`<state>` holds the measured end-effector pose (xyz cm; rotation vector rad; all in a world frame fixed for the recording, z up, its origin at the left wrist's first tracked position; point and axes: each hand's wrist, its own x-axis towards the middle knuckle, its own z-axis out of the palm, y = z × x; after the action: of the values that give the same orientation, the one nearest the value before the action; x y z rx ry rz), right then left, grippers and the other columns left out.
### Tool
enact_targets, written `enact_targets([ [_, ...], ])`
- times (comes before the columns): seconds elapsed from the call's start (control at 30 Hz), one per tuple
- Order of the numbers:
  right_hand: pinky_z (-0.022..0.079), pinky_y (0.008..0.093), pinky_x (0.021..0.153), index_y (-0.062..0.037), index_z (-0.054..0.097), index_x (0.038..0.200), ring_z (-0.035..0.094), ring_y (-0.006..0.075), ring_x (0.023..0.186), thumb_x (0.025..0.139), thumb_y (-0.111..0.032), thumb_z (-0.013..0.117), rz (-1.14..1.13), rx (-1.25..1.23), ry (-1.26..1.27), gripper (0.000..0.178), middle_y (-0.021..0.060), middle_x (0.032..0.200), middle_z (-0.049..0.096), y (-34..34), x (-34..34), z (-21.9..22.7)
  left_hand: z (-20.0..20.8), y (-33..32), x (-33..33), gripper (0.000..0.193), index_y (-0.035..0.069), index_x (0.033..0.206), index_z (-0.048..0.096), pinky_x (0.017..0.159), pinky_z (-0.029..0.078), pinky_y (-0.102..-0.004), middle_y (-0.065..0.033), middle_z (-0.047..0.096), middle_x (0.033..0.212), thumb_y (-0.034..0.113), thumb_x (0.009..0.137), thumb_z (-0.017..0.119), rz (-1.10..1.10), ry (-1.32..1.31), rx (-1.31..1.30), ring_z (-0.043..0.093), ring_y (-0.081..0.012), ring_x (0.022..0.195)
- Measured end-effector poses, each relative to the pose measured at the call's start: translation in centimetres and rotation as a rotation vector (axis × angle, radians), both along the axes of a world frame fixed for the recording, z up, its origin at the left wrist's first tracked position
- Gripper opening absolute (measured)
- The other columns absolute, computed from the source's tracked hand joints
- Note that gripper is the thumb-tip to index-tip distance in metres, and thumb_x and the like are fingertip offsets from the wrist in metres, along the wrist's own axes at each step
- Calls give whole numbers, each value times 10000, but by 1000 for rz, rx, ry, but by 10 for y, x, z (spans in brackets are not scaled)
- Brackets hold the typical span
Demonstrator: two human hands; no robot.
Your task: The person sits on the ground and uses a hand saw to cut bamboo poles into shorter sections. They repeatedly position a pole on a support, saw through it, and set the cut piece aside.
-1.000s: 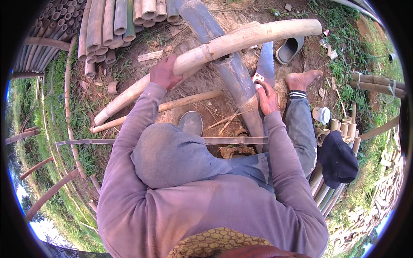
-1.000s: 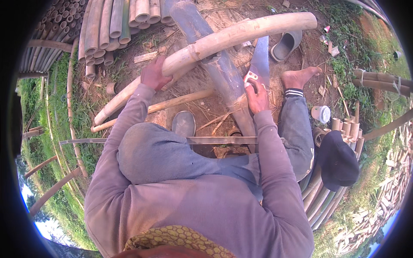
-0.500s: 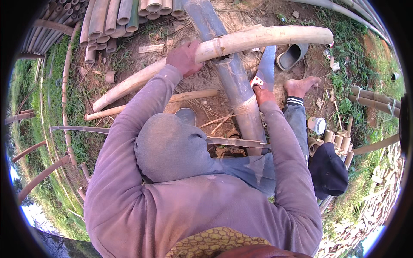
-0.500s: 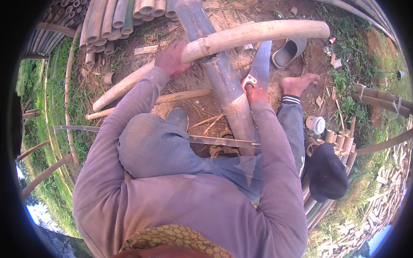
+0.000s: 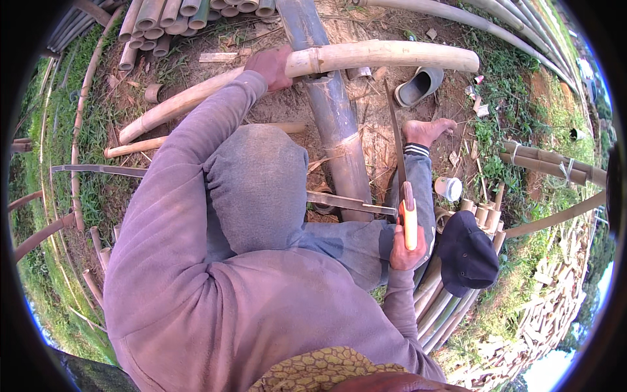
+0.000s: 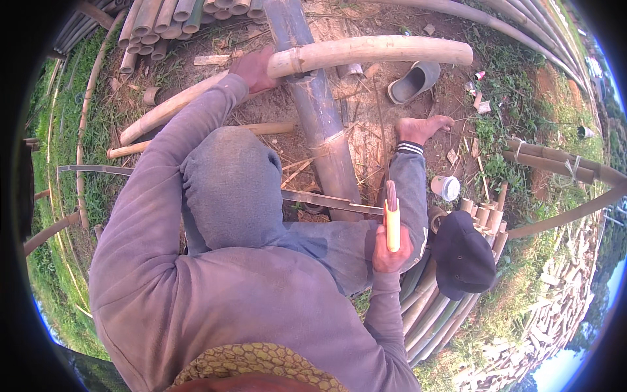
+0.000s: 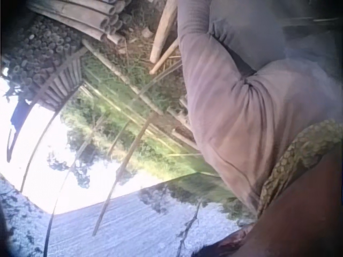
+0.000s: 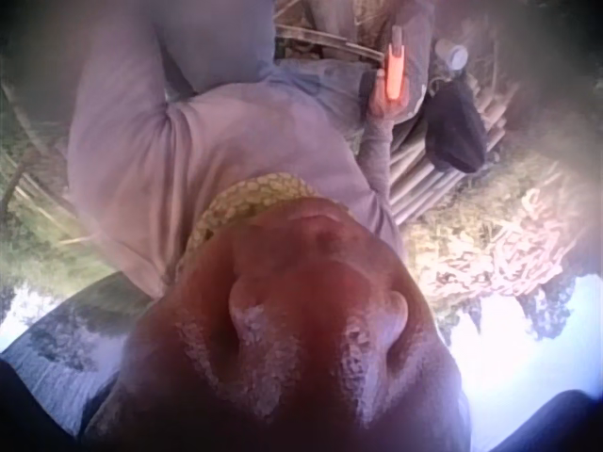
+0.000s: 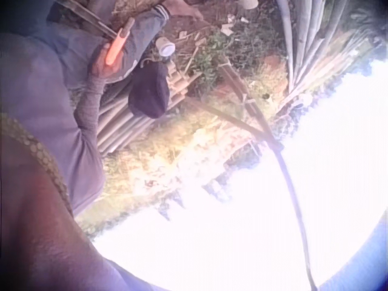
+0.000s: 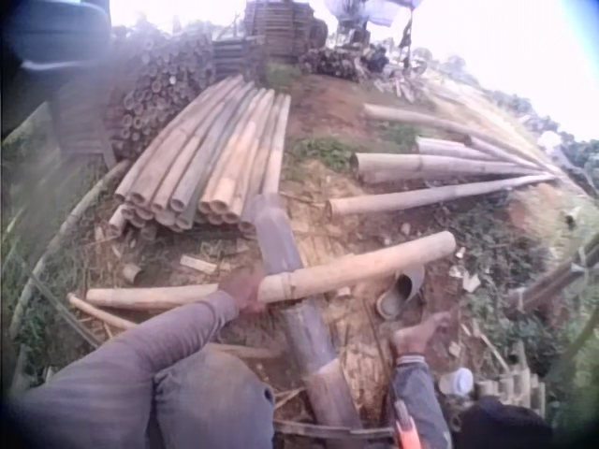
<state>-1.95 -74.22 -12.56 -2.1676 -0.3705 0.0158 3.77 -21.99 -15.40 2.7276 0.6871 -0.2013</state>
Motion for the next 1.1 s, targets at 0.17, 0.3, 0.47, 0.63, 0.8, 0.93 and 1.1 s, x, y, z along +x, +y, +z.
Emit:
enact_targets([
  [0.17, 417, 376, 577, 33, 646, 881, 563, 269, 608, 984, -353, 739, 137, 56, -223, 410, 122, 730, 568, -7, -41, 25, -4, -2, -4, 638, 151, 1327, 581, 1005, 550, -489, -156, 735, 1233, 428, 803, 815, -19, -21, -1, 701, -376, 1170],
  [0.3, 412, 370, 573, 30, 643, 864, 564, 259, 615, 1009, -422, 692, 134, 45, -163, 477, 117, 735, 580, -26, -43, 19, -6, 4, -5, 653, 160, 1330, 585, 996, 551, -487, -149, 740, 1232, 470, 804, 816, -18, -28, 14, 706, -376, 1159],
  [0.47, 441, 383, 595, 32, 660, 918, 585, 279, 632, 1005, -419, 699, 193, 136, -188, 461, 127, 770, 616, -6, -37, 22, -11, 4, -4, 653, 156, 1328, 593, 999, 546, -493, -146, 742, 1237, 480, 808, 818, -13, -14, -1, 709, -369, 1162],
  [0.63, 453, 401, 604, 28, 664, 961, 587, 283, 629, 1020, -328, 711, 193, 166, -217, 365, 128, 772, 606, 71, -4, 7, -8, 2, -6, 649, 144, 1338, 584, 1009, 546, -494, -140, 738, 1252, 479, 828, 805, -22, -9, 13, 702, -368, 1182],
  [0.8, 434, 395, 587, 23, 656, 951, 563, 276, 615, 1018, -244, 724, 205, 165, -252, 284, 119, 749, 577, 106, 16, -3, -12, 7, -2, 644, 156, 1322, 589, 1020, 538, -484, -122, 718, 1283, 464, 802, 811, -13, 2, 1, 688, -358, 1197],
  [0.93, 435, 390, 590, 26, 659, 956, 554, 287, 613, 1013, -225, 729, 171, 174, -241, 267, 121, 749, 575, 117, 12, -2, -11, 4, -2, 633, 159, 1335, 590, 1025, 539, -484, -131, 711, 1287, 443, 813, 806, -7, 18, 8, 690, -358, 1193],
  [1.1, 445, 389, 596, 24, 676, 977, 560, 267, 616, 1013, -231, 728, 168, 162, -171, 262, 119, 751, 579, 108, 5, -12, -19, 8, -3, 604, 114, 1312, 589, 984, 568, -492, -166, 757, 1179, 467, 866, 792, -27, -11, 23, 728, -381, 1110],
])
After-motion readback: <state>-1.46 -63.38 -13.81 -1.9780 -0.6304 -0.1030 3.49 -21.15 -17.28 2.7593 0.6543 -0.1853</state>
